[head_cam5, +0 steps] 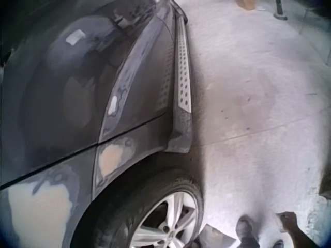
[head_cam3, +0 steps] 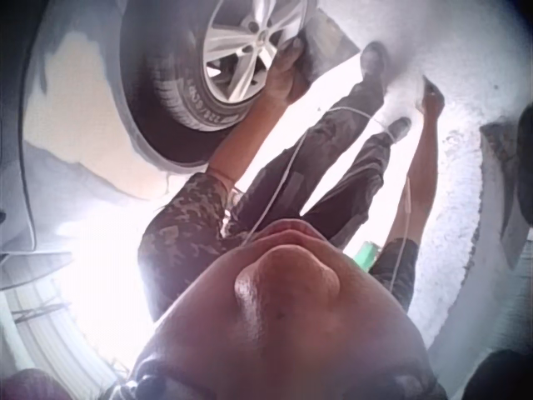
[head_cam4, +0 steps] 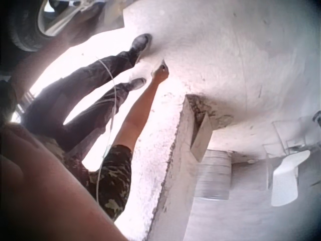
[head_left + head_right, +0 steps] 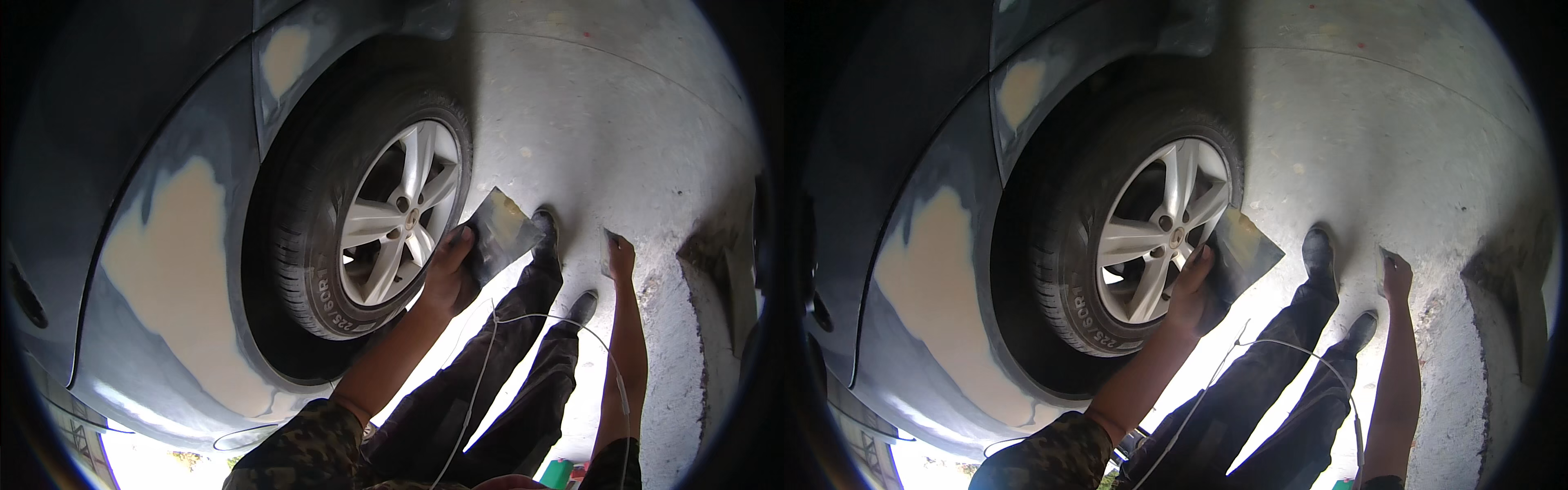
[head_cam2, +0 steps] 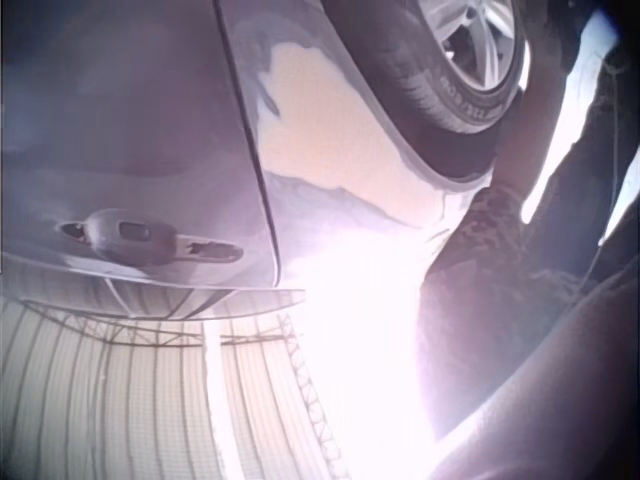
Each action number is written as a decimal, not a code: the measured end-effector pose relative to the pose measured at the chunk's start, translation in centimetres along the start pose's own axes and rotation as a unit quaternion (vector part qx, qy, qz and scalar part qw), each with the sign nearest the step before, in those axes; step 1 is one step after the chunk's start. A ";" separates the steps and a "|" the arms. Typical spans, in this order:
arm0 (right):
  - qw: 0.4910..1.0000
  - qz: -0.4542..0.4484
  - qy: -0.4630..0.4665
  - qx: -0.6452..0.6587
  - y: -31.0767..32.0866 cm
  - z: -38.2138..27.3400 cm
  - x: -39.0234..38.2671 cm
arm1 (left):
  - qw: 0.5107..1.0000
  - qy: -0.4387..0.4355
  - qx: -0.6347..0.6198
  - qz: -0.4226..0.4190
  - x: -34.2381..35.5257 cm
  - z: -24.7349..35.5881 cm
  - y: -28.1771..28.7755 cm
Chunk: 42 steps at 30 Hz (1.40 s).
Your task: The person applies body filler to the front fender and rear quarter panel of a dark gray car using a putty knife and a mixing board. They spread the filler in smooth strokes, occasionally scrape excess material, and move around the vehicle to reach different areas.
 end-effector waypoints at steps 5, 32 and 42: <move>0.994 0.019 -0.033 -0.106 -0.7 5.3 -3.3 | 0.999 -0.013 0.002 0.035 -0.3 -0.9 -2.1; 0.991 0.110 0.001 -0.076 37.3 -7.8 2.4 | 1.000 -0.014 -0.020 0.001 2.7 2.9 -34.2; 0.989 0.104 -0.022 -0.104 56.3 -2.9 2.5 | 0.997 -0.078 -0.026 -0.003 3.7 2.4 -54.4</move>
Point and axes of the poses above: each hand's wrist, its own x-axis towards the middle knuckle, its own y-axis out of the back of the hand, z = x × y, the point moved 1 cm from there along x, towards the middle knuckle, and after that the axes turned 14 degrees about -x, right-handed, at the moved point
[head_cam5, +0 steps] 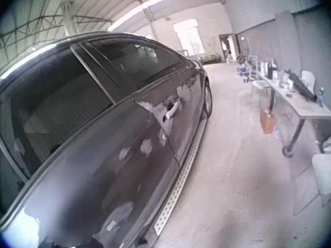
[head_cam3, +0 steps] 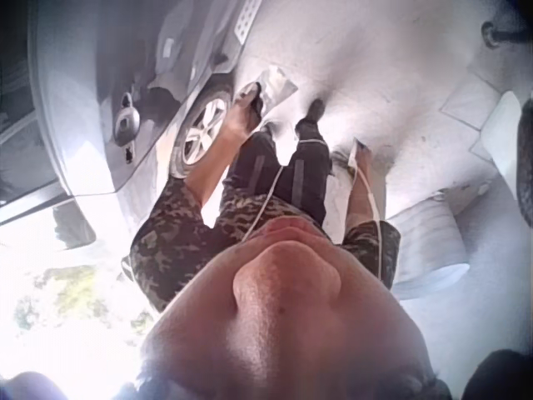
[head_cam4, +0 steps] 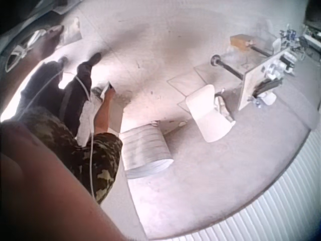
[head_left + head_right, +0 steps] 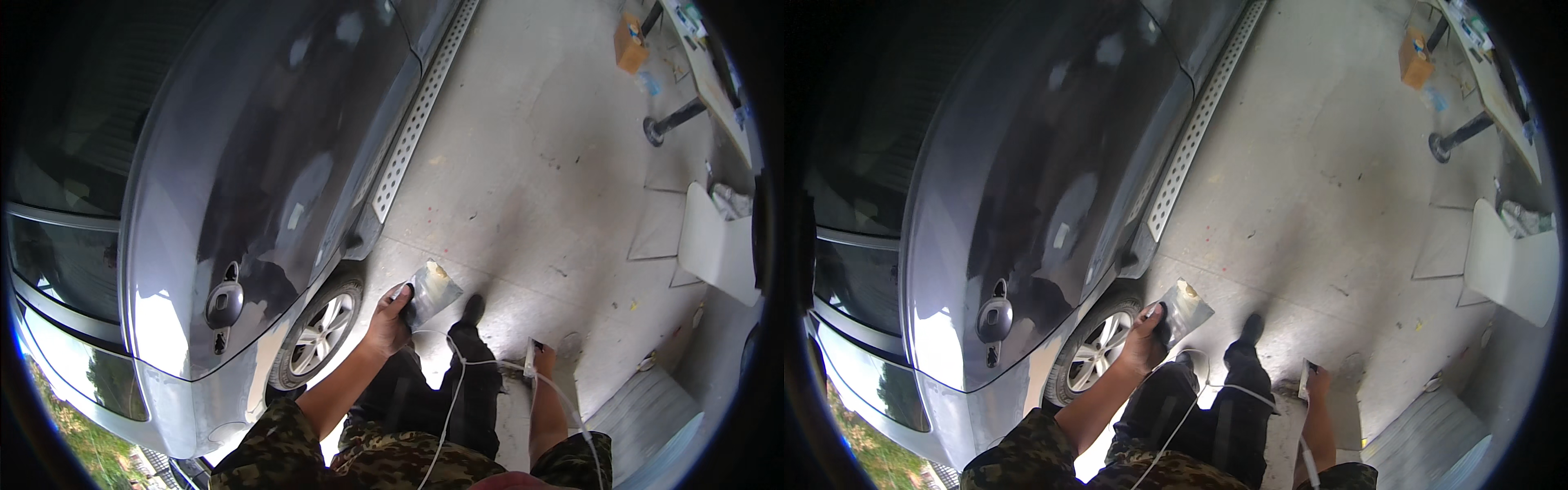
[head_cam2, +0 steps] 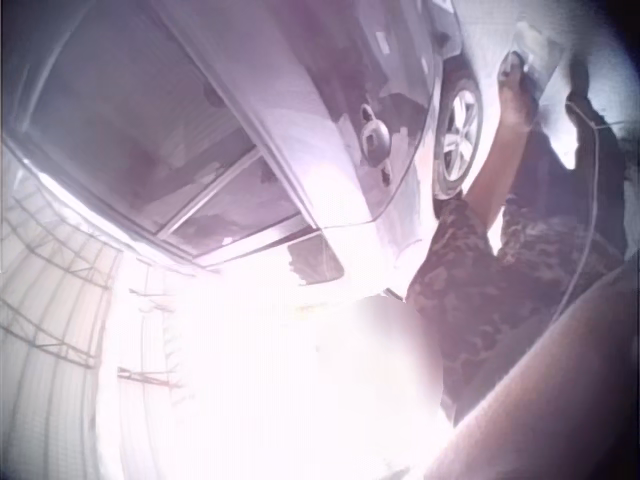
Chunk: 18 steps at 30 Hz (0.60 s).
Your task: The person applies body filler to the front fender and rear quarter panel of a dark gray car using a putty knife and a mixing board. They spread the filler in smooth strokes, occasionally scrape excess material, and move around the vehicle to reach different areas.
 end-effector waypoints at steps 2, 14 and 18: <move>0.999 -0.011 -0.003 0.043 4.1 -1.0 1.4 | 1.000 -0.007 0.019 0.007 0.2 0.6 -3.1; 0.983 0.097 0.140 0.065 21.7 -19.7 12.1 | 0.996 -0.079 -0.019 -0.046 1.1 6.4 -15.3; 0.978 0.089 0.156 0.106 28.0 -25.9 16.2 | 0.993 -0.089 -0.061 -0.054 4.6 8.3 -17.8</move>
Point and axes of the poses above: each hand's wrist, its own x-axis towards the middle knuckle, its own y-axis out of the back of the hand, z = x × y, the point moved 1 cm from there along x, towards the middle knuckle, and after that the axes turned 14 degrees about -x, right-handed, at the moved point
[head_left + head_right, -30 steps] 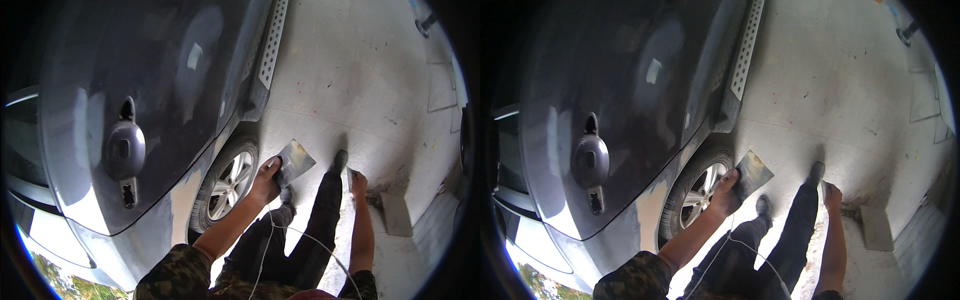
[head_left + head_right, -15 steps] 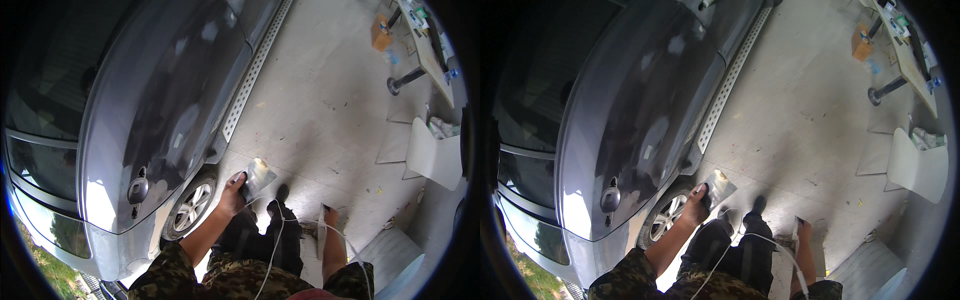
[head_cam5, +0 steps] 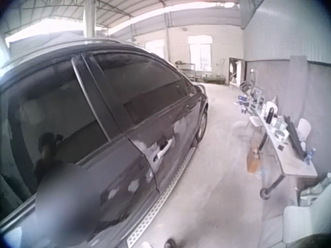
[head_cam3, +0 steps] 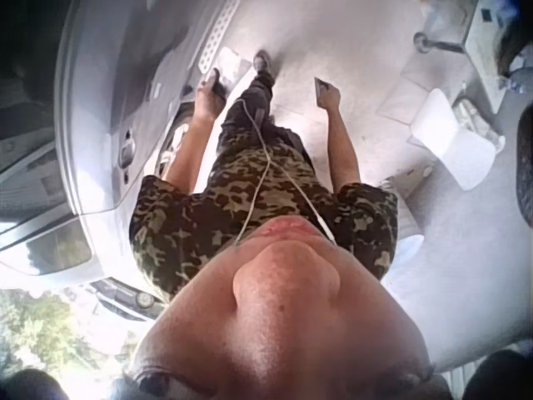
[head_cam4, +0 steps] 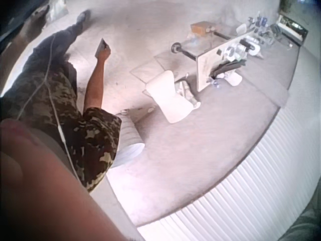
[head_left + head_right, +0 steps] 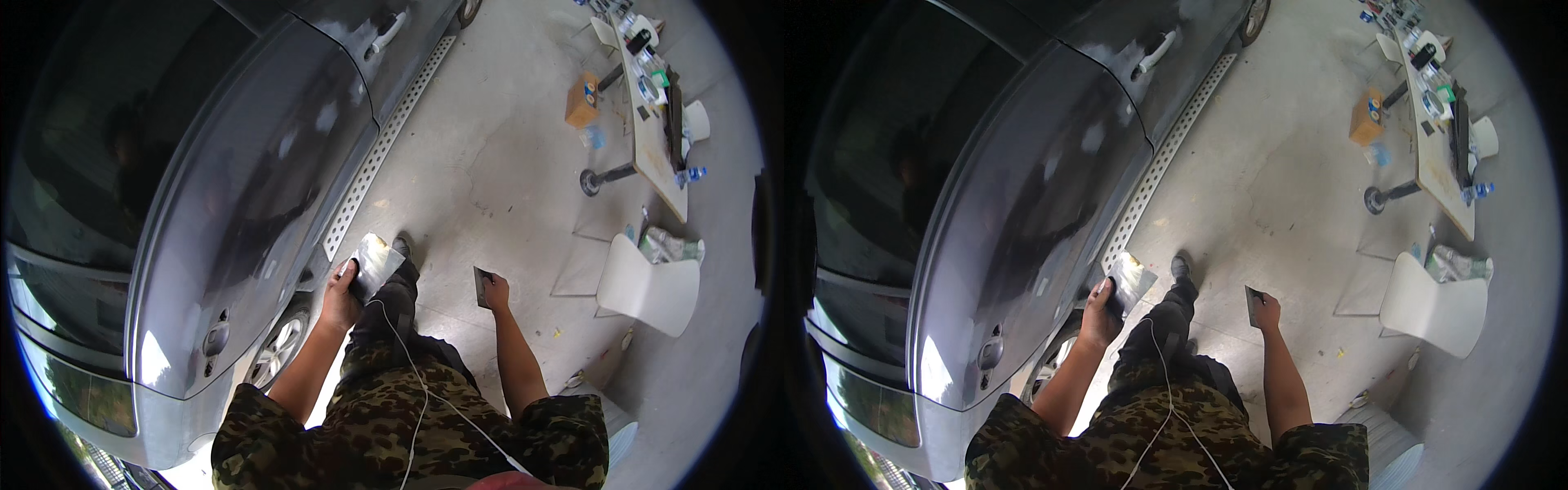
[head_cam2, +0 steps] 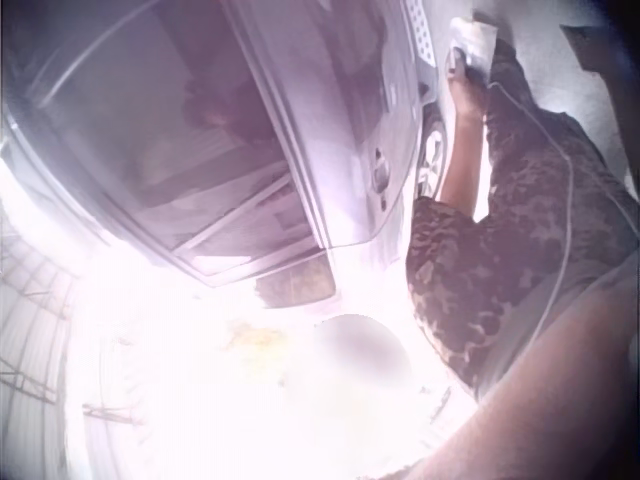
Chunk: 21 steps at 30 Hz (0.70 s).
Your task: The person applies body filler to the front fender and rear quarter panel of a dark gray car using a putty knife and a mixing board. They spread the filler in smooth strokes, occasionally scrape excess material, and move around the vehicle to reach different areas.
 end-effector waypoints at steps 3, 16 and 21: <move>1.000 0.014 -0.004 -0.015 3.5 -0.7 4.5 | 0.999 -0.009 -0.018 0.031 4.6 0.2 -2.5; 0.984 -0.038 -0.138 -0.105 15.4 14.1 18.7 | 0.998 -0.016 -0.002 0.064 24.8 -2.4 -19.9; 0.979 -0.120 -0.095 -0.136 20.1 17.0 32.7 | 0.994 -0.084 -0.027 0.065 29.6 -8.5 -25.2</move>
Point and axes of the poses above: each hand's wrist, its own x-axis towards the middle knuckle, its own y-axis out of the back of the hand, z = x × y, the point moved 1 cm from there along x, towards the middle knuckle, and after that the axes turned 14 degrees about -x, right-handed, at the moved point
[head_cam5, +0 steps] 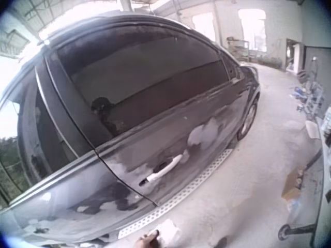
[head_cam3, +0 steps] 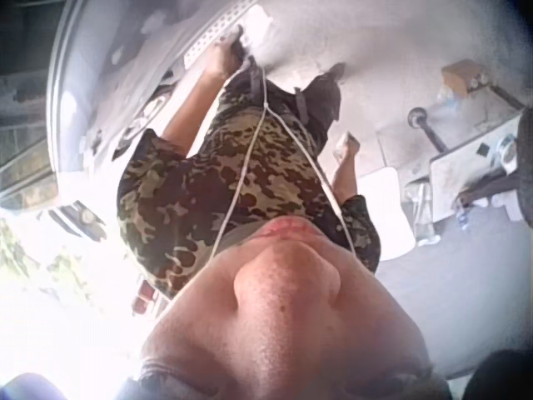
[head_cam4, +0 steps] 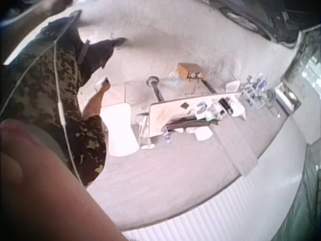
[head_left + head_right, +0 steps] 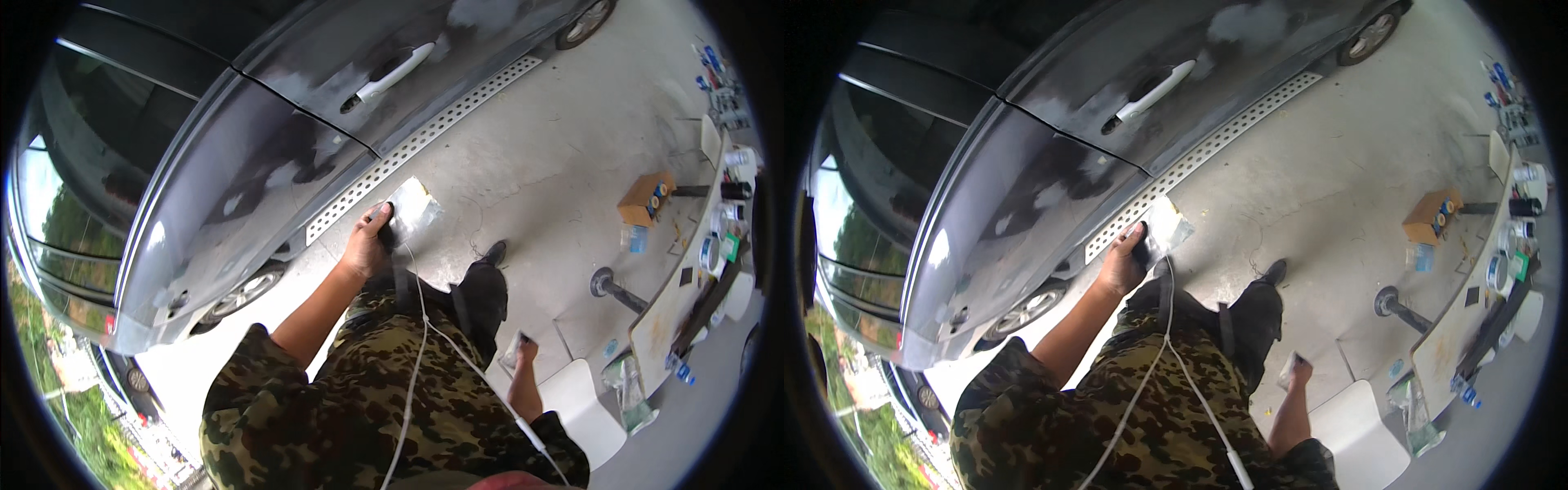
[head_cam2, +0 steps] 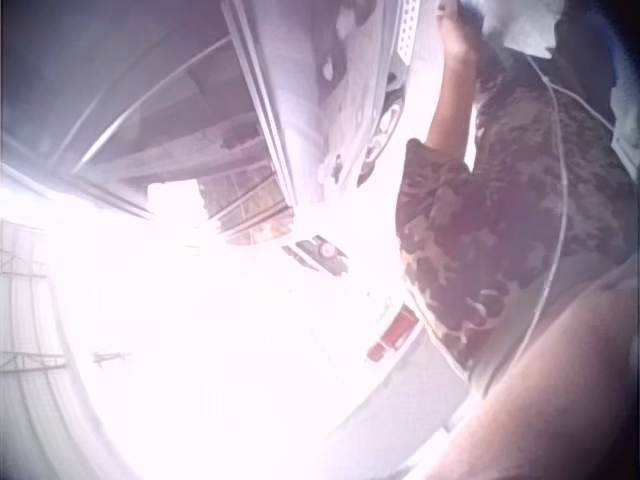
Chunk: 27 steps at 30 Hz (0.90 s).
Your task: The person applies body filler to the front fender and rear quarter panel of a dark gray car using a putty knife and a mixing board. They spread the filler in smooth strokes, occasionally scrape excess material, and move around the vehicle to reach different areas.
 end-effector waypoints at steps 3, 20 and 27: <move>0.987 0.053 0.147 0.041 6.6 -2.8 9.6 | 0.998 -0.045 -0.039 0.013 0.0 -4.0 -4.4; 0.680 -0.014 0.728 -0.086 24.3 -62.1 -0.3 | 0.945 -0.283 -0.152 0.070 -8.9 -0.1 1.1; 0.668 0.015 0.683 -0.297 21.0 -72.7 -7.0 | 0.924 -0.296 -0.223 0.097 -11.3 3.0 9.9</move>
Point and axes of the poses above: each hand's wrist, its own x-axis towards the middle knuckle, its own y-axis out of the back of the hand, z = x × y, the point moved 1 cm from there along x, towards the middle knuckle, and after that the axes turned 14 degrees about -x, right-handed, at the moved point
